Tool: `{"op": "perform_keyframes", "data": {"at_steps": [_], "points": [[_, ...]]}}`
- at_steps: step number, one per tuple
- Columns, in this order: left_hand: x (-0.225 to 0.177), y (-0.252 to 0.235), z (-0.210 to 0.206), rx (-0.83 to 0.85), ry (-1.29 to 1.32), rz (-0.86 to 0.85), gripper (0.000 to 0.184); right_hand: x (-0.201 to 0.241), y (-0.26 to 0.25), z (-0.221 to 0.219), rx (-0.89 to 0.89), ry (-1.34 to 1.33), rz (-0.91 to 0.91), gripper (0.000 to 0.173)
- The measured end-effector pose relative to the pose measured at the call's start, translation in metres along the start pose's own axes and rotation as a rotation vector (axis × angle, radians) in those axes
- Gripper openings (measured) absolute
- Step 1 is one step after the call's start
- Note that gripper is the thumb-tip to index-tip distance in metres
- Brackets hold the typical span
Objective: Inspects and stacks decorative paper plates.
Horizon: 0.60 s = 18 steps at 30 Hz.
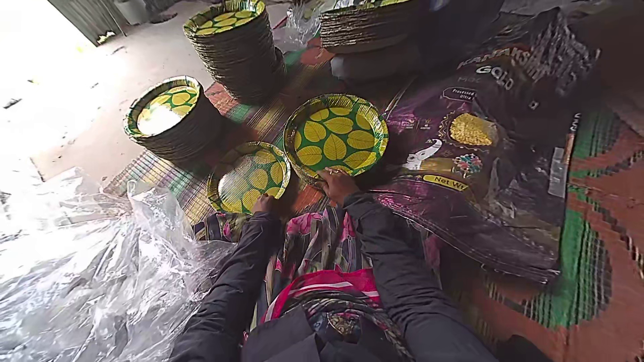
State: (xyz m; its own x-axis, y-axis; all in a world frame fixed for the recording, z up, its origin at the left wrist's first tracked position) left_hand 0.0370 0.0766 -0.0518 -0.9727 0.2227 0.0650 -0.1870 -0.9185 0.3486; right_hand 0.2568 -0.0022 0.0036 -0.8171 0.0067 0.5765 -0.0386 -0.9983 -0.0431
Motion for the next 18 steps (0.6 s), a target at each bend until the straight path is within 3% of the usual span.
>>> {"op": "perform_keyframes", "data": {"at_steps": [4, 8, 10, 13, 14, 17, 18], "points": [[0.025, 0.040, 0.057, -0.420, 0.115, 0.104, 0.034, 0.025, 0.008, 0.005, -0.184, 0.003, 0.123, 0.060], [0.041, 0.104, 0.112, -0.933, 0.103, -0.010, 0.024, 0.070, 0.022, 0.028, -0.502, 0.001, 0.381, 0.083], [0.035, 0.145, 0.133, -1.225, 0.066, -0.146, 0.023, 0.090, 0.032, 0.040, -0.610, -0.010, 0.483, 0.072], [0.026, 0.192, 0.154, -1.500, 0.067, -0.309, 0.023, 0.102, 0.051, 0.054, -0.849, -0.072, 0.596, 0.023], [0.025, 0.202, 0.159, -1.551, 0.074, -0.362, 0.023, 0.101, 0.059, 0.060, -0.943, -0.087, 0.616, 0.015], [0.019, 0.218, 0.171, -1.644, 0.085, -0.514, 0.019, 0.096, 0.074, 0.079, -1.129, -0.044, 0.651, 0.012], [0.017, 0.220, 0.172, -1.667, 0.094, -0.559, 0.017, 0.095, 0.076, 0.084, -1.140, -0.012, 0.642, 0.019]]}}
Point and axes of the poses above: each hand's wrist, its own y-axis away from the middle knuckle, its own z-axis out of the back of the hand, x = y × z, the point moved 6 cm from there along -y, towards the middle knuckle, and after that the axes turned 9 degrees about -y, right-handed, at the moved point
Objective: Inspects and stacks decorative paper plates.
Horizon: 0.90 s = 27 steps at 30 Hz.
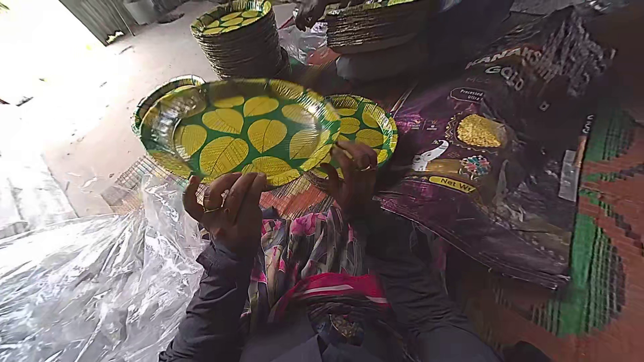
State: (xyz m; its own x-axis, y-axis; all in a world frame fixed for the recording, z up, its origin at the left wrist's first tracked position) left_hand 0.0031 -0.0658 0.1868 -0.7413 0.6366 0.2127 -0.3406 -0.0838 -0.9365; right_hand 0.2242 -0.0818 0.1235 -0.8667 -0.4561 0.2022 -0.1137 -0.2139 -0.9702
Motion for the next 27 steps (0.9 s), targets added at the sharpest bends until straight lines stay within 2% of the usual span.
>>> {"op": "perform_keyframes", "data": {"at_steps": [2, 3, 5, 8, 10, 11, 12, 14, 15, 16, 17, 18, 20, 23, 25, 27], "points": [[-0.007, -0.003, -0.003, -0.047, 0.058, -0.033, 0.014, -0.005, -0.004, 0.004, 0.026, 0.029, 0.001, 0.035], [-0.011, -0.004, -0.006, -0.070, 0.086, -0.040, 0.014, -0.008, -0.005, 0.006, 0.018, 0.046, 0.000, 0.037], [-0.015, -0.009, -0.022, -0.089, 0.148, -0.041, 0.013, -0.017, -0.002, 0.012, -0.061, 0.130, -0.005, 0.033], [-0.024, -0.009, -0.071, -0.030, 0.210, -0.051, 0.015, -0.039, 0.010, 0.023, -0.171, 0.345, -0.136, 0.025], [-0.032, 0.003, -0.118, 0.073, 0.265, -0.055, 0.020, -0.059, 0.015, 0.030, -0.109, 0.428, -0.305, 0.022], [-0.038, 0.014, -0.143, 0.175, 0.302, -0.061, 0.023, -0.073, 0.019, 0.033, 0.005, 0.461, -0.442, 0.022], [-0.045, 0.026, -0.167, 0.345, 0.341, -0.075, 0.024, -0.089, 0.023, 0.035, 0.162, 0.487, -0.614, 0.025], [-0.061, 0.057, -0.209, 0.834, 0.426, -0.126, 0.018, -0.117, 0.034, 0.040, 0.533, 0.513, -1.002, 0.030], [-0.068, 0.074, -0.224, 1.047, 0.470, -0.136, 0.022, -0.127, 0.039, 0.044, 0.637, 0.526, -1.127, 0.031], [-0.072, 0.086, -0.231, 1.152, 0.515, -0.127, 0.034, -0.135, 0.044, 0.048, 0.687, 0.534, -1.203, 0.031], [-0.074, 0.095, -0.232, 1.181, 0.532, -0.105, 0.047, -0.139, 0.046, 0.050, 0.704, 0.537, -1.230, 0.032], [-0.075, 0.100, -0.231, 1.145, 0.550, -0.083, 0.052, -0.143, 0.047, 0.050, 0.694, 0.532, -1.228, 0.033], [-0.077, 0.109, -0.225, 1.054, 0.597, -0.070, 0.049, -0.145, 0.052, 0.046, 0.618, 0.516, -1.163, 0.040], [-0.084, 0.118, -0.215, 0.973, 0.670, -0.079, 0.047, -0.148, 0.062, 0.032, 0.438, 0.505, -1.084, 0.062], [-0.085, 0.119, -0.214, 0.893, 0.747, -0.061, 0.045, -0.152, 0.074, 0.025, 0.322, 0.458, -1.121, 0.081], [-0.082, 0.117, -0.214, 0.813, 0.757, -0.009, 0.046, -0.158, 0.091, 0.021, 0.245, 0.340, -1.243, 0.087]]}}
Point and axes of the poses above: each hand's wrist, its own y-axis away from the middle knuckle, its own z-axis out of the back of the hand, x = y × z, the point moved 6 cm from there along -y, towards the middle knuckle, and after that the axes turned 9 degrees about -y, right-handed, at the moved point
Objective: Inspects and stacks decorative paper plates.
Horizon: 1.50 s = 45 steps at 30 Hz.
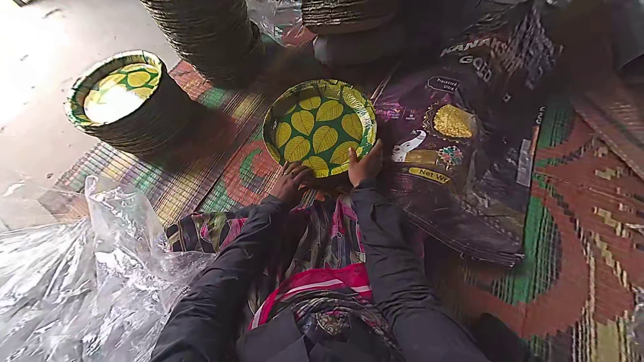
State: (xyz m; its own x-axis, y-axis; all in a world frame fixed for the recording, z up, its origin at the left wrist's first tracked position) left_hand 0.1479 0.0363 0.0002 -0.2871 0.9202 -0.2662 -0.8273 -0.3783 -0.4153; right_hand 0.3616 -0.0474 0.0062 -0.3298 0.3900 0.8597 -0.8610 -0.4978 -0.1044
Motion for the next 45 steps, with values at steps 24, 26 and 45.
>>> {"op": "perform_keyframes", "data": {"at_steps": [24, 26, 45], "points": [[0.044, 0.004, -0.044, 0.348, 0.453, 0.628, 0.043, 0.029, 0.004, -0.023, 0.150, 0.227, 0.527, 0.056], [0.026, 0.033, -0.029, 0.506, 0.409, 0.600, 0.041, 0.030, 0.015, -0.041, 0.301, 0.233, 0.590, 0.039], [-0.025, 0.097, 0.094, -0.688, -0.784, 0.220, 0.030, 0.087, 0.112, -0.041, -0.058, 0.059, 1.336, 0.031]]}}
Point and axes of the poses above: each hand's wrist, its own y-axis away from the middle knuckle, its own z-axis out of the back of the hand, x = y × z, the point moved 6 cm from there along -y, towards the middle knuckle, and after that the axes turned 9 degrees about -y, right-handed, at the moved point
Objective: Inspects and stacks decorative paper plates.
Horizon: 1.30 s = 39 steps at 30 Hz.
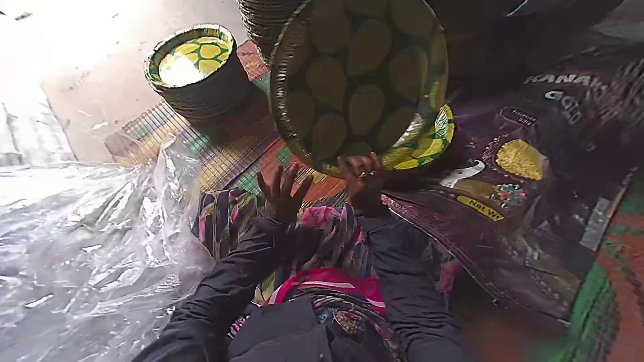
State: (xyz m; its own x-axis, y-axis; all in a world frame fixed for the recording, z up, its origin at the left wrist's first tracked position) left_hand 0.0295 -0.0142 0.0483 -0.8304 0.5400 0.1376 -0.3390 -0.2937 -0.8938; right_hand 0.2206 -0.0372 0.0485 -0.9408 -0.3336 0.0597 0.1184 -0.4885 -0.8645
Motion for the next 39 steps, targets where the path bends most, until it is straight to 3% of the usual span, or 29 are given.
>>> {"op": "perform_keyframes", "data": {"at_steps": [2, 4, 5, 7, 9, 11, 13, 17, 22, 24, 26, 27, 29, 31, 32, 33, 35, 37, 39], "points": [[-0.014, 0.000, -0.003, 0.174, -0.040, -0.087, 0.043, 0.008, -0.001, -0.018, 0.121, -0.114, 0.004, 0.034], [-0.002, 0.010, -0.027, 0.380, 0.033, 0.007, 0.038, 0.008, 0.001, -0.034, 0.303, -0.155, -0.090, 0.036], [0.011, 0.018, -0.041, 0.505, 0.083, 0.079, 0.031, 0.003, 0.004, -0.040, 0.379, -0.132, -0.160, 0.046], [0.037, 0.035, -0.069, 0.915, 0.112, 0.254, 0.023, -0.017, 0.014, -0.044, 0.439, -0.033, -0.324, 0.069], [0.049, 0.055, -0.089, 1.417, 0.031, 0.374, 0.025, -0.043, 0.022, -0.041, 0.532, 0.096, -0.547, 0.072], [0.044, 0.068, -0.099, 1.600, 0.028, 0.384, 0.026, -0.066, 0.032, -0.037, 0.645, 0.161, -0.725, 0.065], [0.039, 0.072, -0.105, 1.588, 0.056, 0.305, 0.026, -0.077, 0.036, -0.036, 0.733, 0.167, -0.809, 0.058], [0.034, 0.068, -0.104, 1.586, 0.094, 0.250, 0.027, -0.076, 0.022, -0.023, 0.663, 0.179, -0.796, 0.052], [0.030, 0.063, -0.099, 1.619, 0.054, 0.194, 0.029, -0.079, 0.015, -0.010, 0.804, 0.117, -0.816, 0.051], [0.027, 0.061, -0.099, 1.647, 0.031, 0.195, 0.030, -0.075, 0.012, 0.001, 0.650, 0.111, -0.704, 0.041], [0.027, 0.058, -0.099, 1.582, 0.047, 0.217, 0.032, -0.062, 0.006, 0.016, 0.251, 0.148, -0.459, 0.030], [0.030, 0.057, -0.100, 1.459, 0.082, 0.251, 0.038, -0.052, 0.003, 0.020, 0.099, 0.160, -0.359, 0.030], [0.030, 0.046, -0.085, 0.953, 0.145, 0.300, 0.050, -0.034, -0.001, 0.014, -0.003, 0.114, -0.222, 0.033], [0.021, 0.024, -0.049, 0.292, 0.035, 0.202, 0.046, -0.015, -0.002, -0.008, 0.085, -0.002, -0.125, 0.039], [0.015, 0.015, -0.031, 0.064, -0.021, 0.144, 0.038, -0.006, -0.002, -0.021, 0.142, -0.064, -0.090, 0.040], [0.007, 0.009, -0.018, -0.057, -0.023, 0.090, 0.034, 0.003, -0.003, -0.034, 0.198, -0.119, -0.067, 0.038], [-0.008, 0.003, -0.010, 0.031, 0.036, 0.017, 0.032, 0.017, -0.003, -0.060, 0.304, -0.179, -0.056, 0.033], [-0.006, 0.017, -0.035, 0.459, 0.105, 0.051, 0.050, 0.024, 0.002, -0.080, 0.444, -0.205, -0.118, 0.034], [0.015, 0.051, -0.078, 0.992, 0.133, 0.212, 0.057, 0.024, 0.007, -0.083, 0.534, -0.219, -0.208, 0.037]]}}
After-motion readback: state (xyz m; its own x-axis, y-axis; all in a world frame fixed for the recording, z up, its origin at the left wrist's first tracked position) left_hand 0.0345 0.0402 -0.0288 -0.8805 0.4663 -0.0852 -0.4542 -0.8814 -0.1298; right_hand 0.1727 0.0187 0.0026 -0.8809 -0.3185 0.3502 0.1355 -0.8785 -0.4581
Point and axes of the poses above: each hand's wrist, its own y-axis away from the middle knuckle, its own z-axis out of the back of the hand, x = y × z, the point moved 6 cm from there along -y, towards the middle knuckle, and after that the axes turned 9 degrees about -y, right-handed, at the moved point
